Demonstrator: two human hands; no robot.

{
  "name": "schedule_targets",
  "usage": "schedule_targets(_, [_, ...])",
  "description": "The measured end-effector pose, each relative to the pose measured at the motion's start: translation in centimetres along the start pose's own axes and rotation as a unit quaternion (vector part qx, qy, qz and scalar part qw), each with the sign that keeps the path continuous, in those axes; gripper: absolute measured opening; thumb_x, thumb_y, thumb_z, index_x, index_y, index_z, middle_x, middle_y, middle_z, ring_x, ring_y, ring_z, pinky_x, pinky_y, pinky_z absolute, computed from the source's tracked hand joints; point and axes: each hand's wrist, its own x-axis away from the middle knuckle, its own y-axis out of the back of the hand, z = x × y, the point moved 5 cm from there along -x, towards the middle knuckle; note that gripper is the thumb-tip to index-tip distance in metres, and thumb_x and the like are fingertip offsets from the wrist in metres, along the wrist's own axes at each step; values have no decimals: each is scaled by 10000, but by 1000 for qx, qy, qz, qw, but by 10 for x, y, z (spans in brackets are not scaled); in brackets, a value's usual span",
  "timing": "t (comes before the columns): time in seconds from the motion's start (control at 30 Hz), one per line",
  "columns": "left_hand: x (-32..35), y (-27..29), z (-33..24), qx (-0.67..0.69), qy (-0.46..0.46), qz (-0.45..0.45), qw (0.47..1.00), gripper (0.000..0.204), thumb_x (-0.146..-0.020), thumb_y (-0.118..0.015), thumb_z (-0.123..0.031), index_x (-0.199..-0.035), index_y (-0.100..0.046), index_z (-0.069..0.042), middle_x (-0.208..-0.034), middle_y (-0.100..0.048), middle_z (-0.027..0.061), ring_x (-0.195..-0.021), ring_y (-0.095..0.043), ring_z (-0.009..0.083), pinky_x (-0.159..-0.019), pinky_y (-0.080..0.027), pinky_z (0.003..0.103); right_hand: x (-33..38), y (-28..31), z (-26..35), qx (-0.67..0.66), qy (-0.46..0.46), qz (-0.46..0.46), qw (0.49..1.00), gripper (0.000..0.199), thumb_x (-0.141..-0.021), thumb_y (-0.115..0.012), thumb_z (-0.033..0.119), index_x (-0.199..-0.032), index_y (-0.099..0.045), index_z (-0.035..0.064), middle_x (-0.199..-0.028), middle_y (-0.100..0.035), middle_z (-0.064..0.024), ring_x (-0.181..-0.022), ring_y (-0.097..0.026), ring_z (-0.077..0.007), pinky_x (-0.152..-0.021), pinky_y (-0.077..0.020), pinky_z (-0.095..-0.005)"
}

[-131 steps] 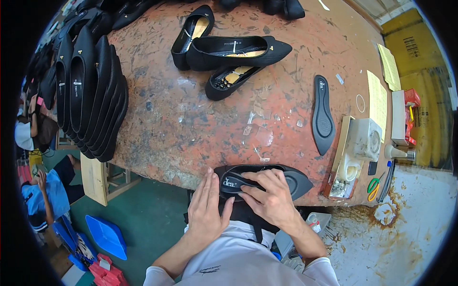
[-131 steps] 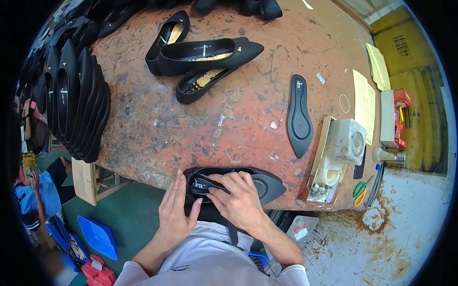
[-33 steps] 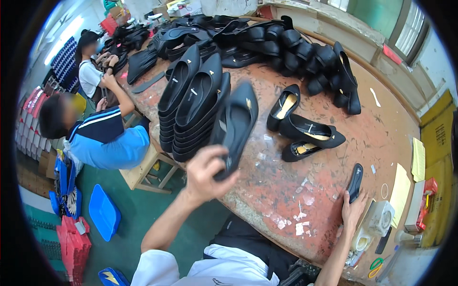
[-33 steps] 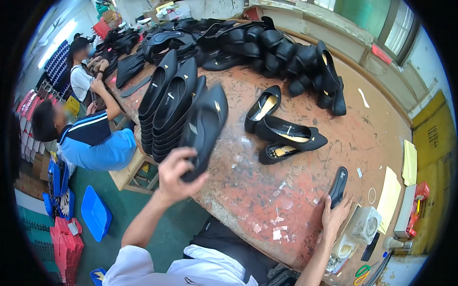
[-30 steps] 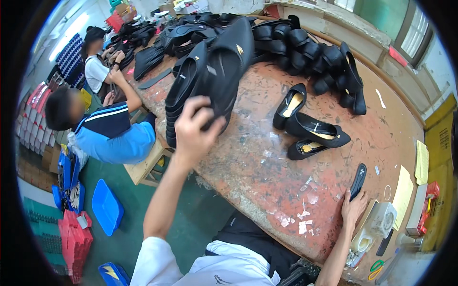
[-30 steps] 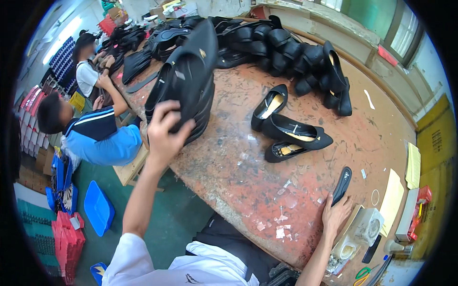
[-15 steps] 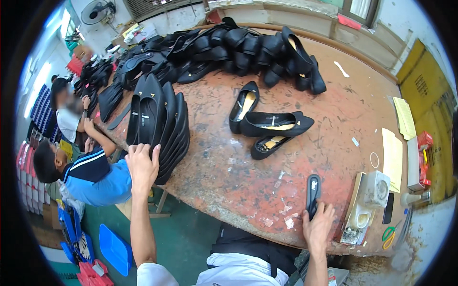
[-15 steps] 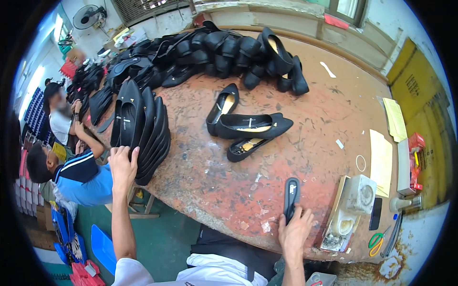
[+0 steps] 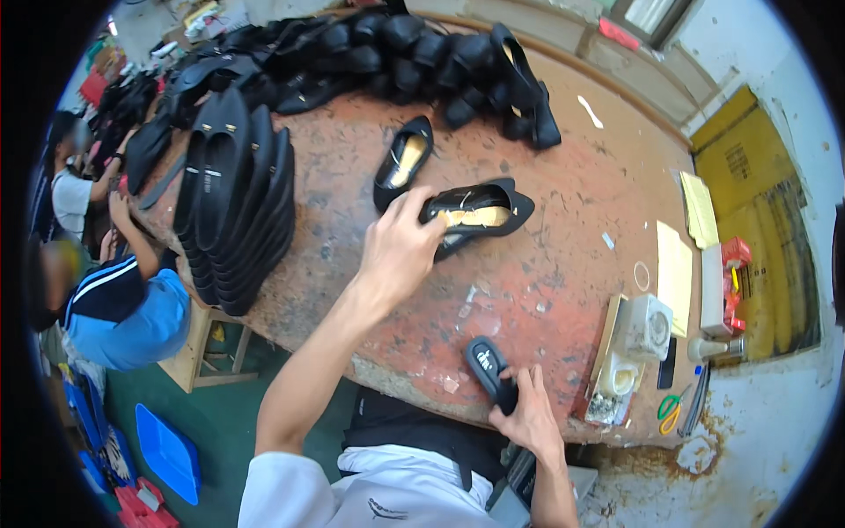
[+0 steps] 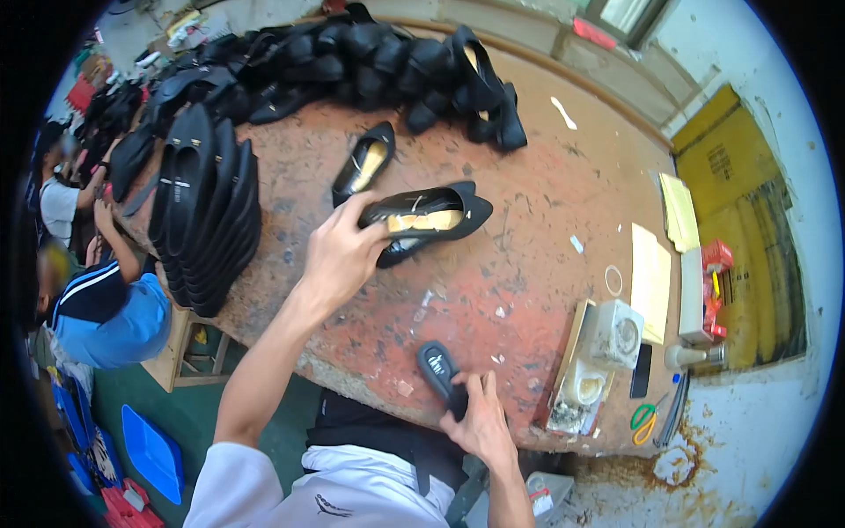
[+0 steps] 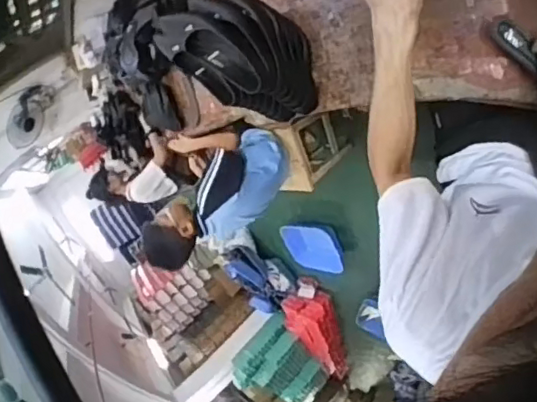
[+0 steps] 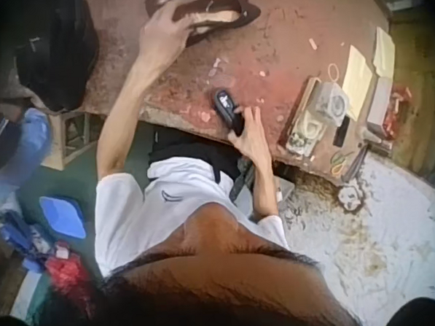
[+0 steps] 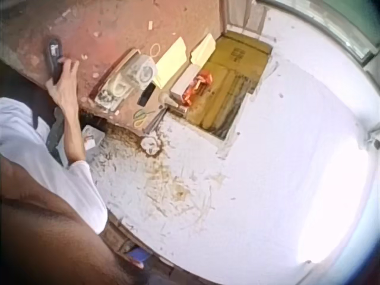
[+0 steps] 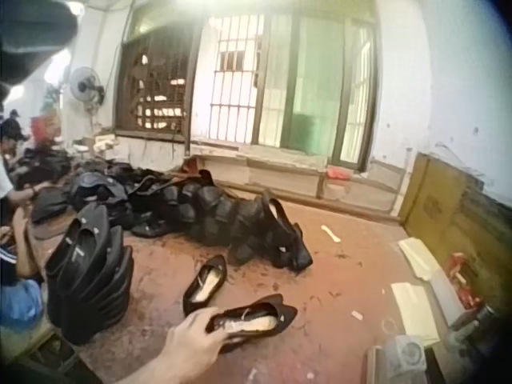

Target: The person inserts black insoles into black high-heeled shoes on a workbench. They pick up a shoe, place an insole inside, and press it down to fit. The person repeats this process for multiple shoes, stacking the completed ones on the left side of the table.

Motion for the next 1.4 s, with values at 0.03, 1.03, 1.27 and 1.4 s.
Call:
schedule_targets(0.03, [23,13,-15,21,-1,9,1000,212,-787,-857,-70,-987,-786,-57,-1354,-684,187,-1189,-711,406,-950,-619,456,14,8,10,-18,41,-3,999,549,-702,-890,118,-1180,-628,46,-1144,-574,-200,-1002,-647,-418,-888,-553,-480])
schedule_targets(1.03, [198,27,-99,75,171,262,947,603,-977,-789,-192,-1437,-583,139,-1541,-504,420,-1337,-598,570,-1116,-524,568,-21,-40,47,55,214,37,975,232,-761,-881,90,-988,-848,56,-1226,-777,-35,-1060,-668,-233,-1017,-478,-425])
schedule_targets(1.27, [185,9,-98,23,178,332,926,499,-944,-757,-218,-1261,-707,163,-1586,-455,383,-1351,-513,529,-1119,-496,570,-24,-44,48,70,204,52,975,226,-826,-843,108,-1032,-826,19,-1264,-743,-64,-1135,-648,-256,-1048,-469,-444])
schedule_targets(1.4, [188,2,-100,-19,176,349,920,504,-923,-740,-226,-1242,-722,164,-1612,-436,356,-1374,-487,508,-1091,-460,577,-17,-18,60,100,87,18,991,479,-799,-917,261,-1186,-755,31,-1199,-720,-94,-1136,-637,-306,-1029,-444,-481])
